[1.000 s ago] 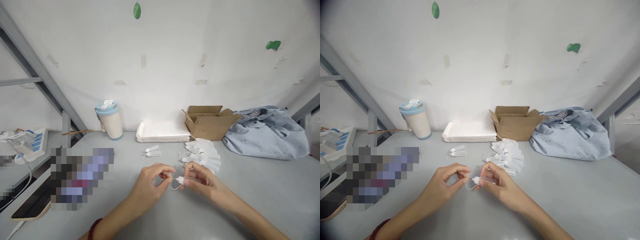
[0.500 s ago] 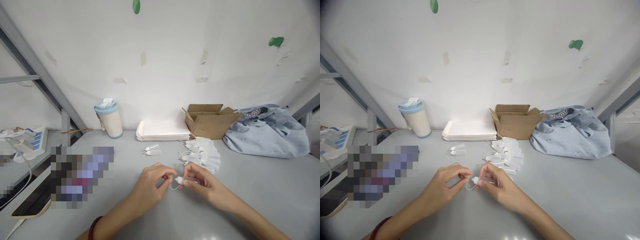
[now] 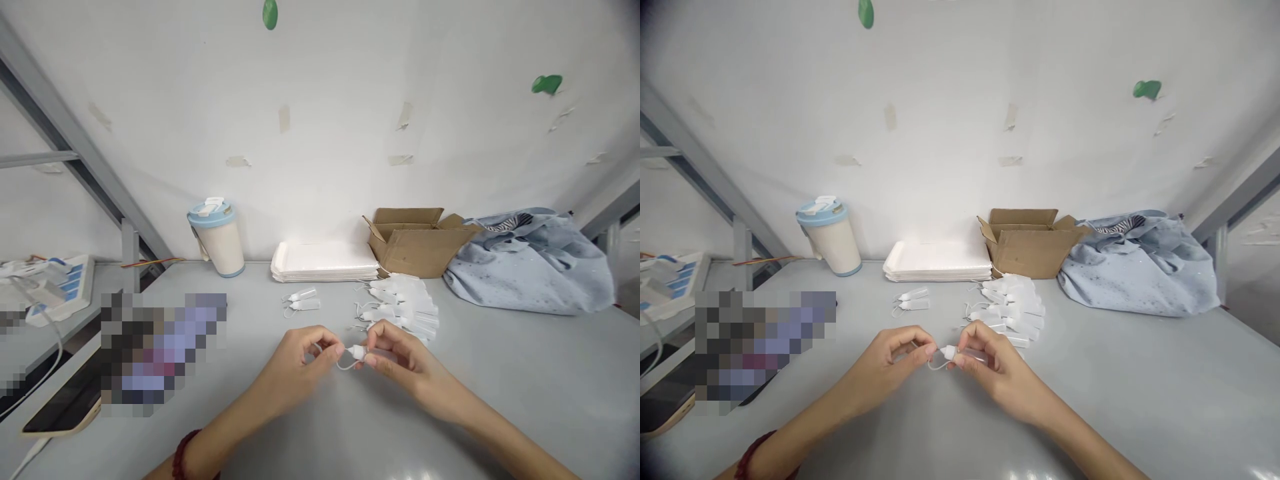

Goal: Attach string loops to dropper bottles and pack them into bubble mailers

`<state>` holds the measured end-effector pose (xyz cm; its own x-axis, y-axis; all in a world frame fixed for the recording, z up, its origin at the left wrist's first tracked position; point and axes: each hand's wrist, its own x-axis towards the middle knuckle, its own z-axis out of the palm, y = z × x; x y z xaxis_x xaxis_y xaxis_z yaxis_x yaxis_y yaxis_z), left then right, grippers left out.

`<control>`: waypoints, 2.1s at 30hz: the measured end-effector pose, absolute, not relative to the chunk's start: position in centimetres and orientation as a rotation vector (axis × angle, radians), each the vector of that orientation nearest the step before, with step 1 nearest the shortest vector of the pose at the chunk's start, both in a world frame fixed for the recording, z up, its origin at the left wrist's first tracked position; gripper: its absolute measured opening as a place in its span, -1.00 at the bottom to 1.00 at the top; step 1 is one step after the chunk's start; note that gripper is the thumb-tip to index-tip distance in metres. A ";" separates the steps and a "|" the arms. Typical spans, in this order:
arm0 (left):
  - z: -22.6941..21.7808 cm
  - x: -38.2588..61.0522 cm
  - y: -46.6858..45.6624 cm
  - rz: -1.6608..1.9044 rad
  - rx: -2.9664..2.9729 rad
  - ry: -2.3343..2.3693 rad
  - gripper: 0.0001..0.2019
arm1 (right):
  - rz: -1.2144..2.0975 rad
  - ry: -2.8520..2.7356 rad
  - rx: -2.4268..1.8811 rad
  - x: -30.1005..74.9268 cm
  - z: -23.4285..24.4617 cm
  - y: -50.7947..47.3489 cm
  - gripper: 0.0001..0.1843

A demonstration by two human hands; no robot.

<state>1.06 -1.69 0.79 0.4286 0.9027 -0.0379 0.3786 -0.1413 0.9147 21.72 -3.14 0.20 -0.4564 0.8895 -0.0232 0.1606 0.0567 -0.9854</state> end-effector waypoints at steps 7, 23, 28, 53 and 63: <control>-0.1 1.2 -1.8 0.727 1.721 1.057 -0.80 | 1.435 -1.696 -1.056 21.5 -0.2 -3.4 -0.79; 0.4 0.9 -0.7 0.734 1.482 1.018 -0.68 | 1.477 -1.634 -0.994 21.8 0.1 -3.1 -0.80; 0.3 0.8 -0.7 0.712 1.476 1.004 -0.79 | 1.465 -1.645 -1.005 21.7 0.2 -3.2 -0.81; 0.5 -3.7 3.2 0.525 1.831 1.577 -0.73 | -0.172 -2.341 -1.232 24.7 -2.7 0.6 -0.77; -0.9 -3.7 3.8 0.377 1.930 1.729 -0.75 | -0.162 -2.387 -1.396 24.6 -3.5 0.6 -0.71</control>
<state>-3.71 3.84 -0.92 0.1474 0.9803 -0.1318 0.8364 -0.0525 0.5456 24.61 0.63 -3.52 -0.4410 0.8178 0.3697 0.8603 0.5026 -0.0857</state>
